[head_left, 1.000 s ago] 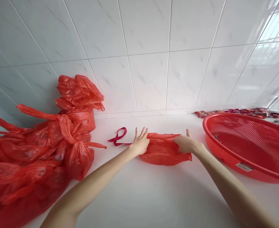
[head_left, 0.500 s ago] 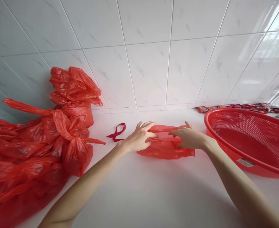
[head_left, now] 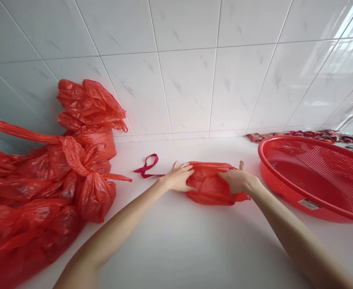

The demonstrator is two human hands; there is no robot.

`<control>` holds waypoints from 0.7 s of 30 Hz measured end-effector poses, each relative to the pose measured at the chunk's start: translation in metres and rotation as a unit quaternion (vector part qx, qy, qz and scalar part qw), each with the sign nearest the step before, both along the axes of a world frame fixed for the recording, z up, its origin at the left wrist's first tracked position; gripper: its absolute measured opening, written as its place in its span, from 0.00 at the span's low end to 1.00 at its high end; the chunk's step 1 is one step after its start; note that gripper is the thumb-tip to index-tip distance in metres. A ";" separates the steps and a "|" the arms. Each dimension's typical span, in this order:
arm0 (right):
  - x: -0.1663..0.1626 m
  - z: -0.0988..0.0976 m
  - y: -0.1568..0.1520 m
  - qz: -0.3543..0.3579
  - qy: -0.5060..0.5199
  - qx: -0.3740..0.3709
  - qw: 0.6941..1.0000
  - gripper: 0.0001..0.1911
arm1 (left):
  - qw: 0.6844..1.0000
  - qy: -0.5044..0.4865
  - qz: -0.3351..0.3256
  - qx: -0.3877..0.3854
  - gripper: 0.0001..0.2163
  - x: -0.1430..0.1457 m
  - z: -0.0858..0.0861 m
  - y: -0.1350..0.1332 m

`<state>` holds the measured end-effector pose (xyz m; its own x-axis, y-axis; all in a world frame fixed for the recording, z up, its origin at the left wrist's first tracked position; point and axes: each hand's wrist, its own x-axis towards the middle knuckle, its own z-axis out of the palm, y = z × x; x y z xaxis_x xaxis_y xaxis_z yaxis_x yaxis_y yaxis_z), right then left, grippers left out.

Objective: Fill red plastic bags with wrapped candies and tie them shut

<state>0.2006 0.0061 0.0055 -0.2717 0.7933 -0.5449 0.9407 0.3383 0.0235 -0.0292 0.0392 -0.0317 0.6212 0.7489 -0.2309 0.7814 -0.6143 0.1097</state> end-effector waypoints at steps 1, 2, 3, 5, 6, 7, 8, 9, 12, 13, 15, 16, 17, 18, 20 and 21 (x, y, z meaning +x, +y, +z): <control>0.001 -0.002 0.002 -0.007 -0.006 -0.001 1.000 0.38 | 1.000 0.014 0.013 -0.017 0.37 -0.002 0.002 0.001; 0.002 -0.003 0.003 -0.010 -0.010 -0.001 1.000 0.42 | 0.999 0.026 0.022 -0.028 0.40 -0.004 0.004 0.002; 0.002 -0.004 0.005 -0.011 -0.011 -0.001 1.000 0.44 | 0.998 0.035 0.026 -0.033 0.41 -0.006 0.006 0.003; 0.004 -0.005 0.006 -0.007 -0.005 -0.001 1.000 0.43 | 0.998 0.046 0.026 -0.034 0.40 -0.009 0.011 0.002; 0.004 -0.004 0.006 -0.002 0.001 0.001 1.000 0.40 | 0.998 0.045 0.023 -0.031 0.38 -0.010 0.013 0.000; 0.005 -0.002 0.005 0.004 0.008 0.005 1.000 0.36 | 0.999 0.037 0.018 -0.024 0.35 -0.010 0.015 -0.002; 0.005 0.000 0.004 0.010 0.018 0.010 1.000 0.31 | 1.000 0.021 0.010 -0.013 0.30 -0.009 0.017 -0.004; 0.005 0.002 0.003 0.017 0.031 0.018 0.999 0.26 | 1.000 -0.002 -0.001 0.001 0.25 -0.008 0.018 -0.007; 0.001 0.009 -0.002 0.038 0.073 0.077 0.994 0.16 | 0.995 -0.080 -0.052 0.042 0.14 -0.002 0.019 -0.013; -0.001 0.009 -0.002 0.039 0.078 0.097 0.991 0.15 | 0.992 -0.096 -0.068 0.045 0.15 0.000 0.018 -0.014; -0.007 0.008 -0.003 0.033 0.076 0.122 0.989 0.12 | 0.992 -0.097 -0.076 0.036 0.13 0.004 0.016 -0.013; -0.009 0.007 -0.003 0.026 0.071 0.121 0.990 0.10 | 0.994 -0.084 -0.069 0.025 0.13 0.006 0.014 -0.013; -0.010 0.004 -0.002 0.019 0.065 0.113 0.991 0.07 | 0.996 -0.065 -0.057 0.014 0.15 0.006 0.012 -0.012; -0.011 0.002 0.000 0.013 0.060 0.103 0.993 0.05 | 0.998 -0.045 -0.041 0.008 0.19 0.007 0.010 -0.012; -0.010 -0.003 0.002 0.002 0.050 0.083 0.995 0.08 | 1.000 -0.011 -0.010 0.007 0.26 0.006 0.006 -0.011; -0.009 -0.005 0.004 -0.004 0.045 0.075 0.996 0.11 | 1.000 0.001 0.005 0.009 0.28 0.005 0.005 -0.011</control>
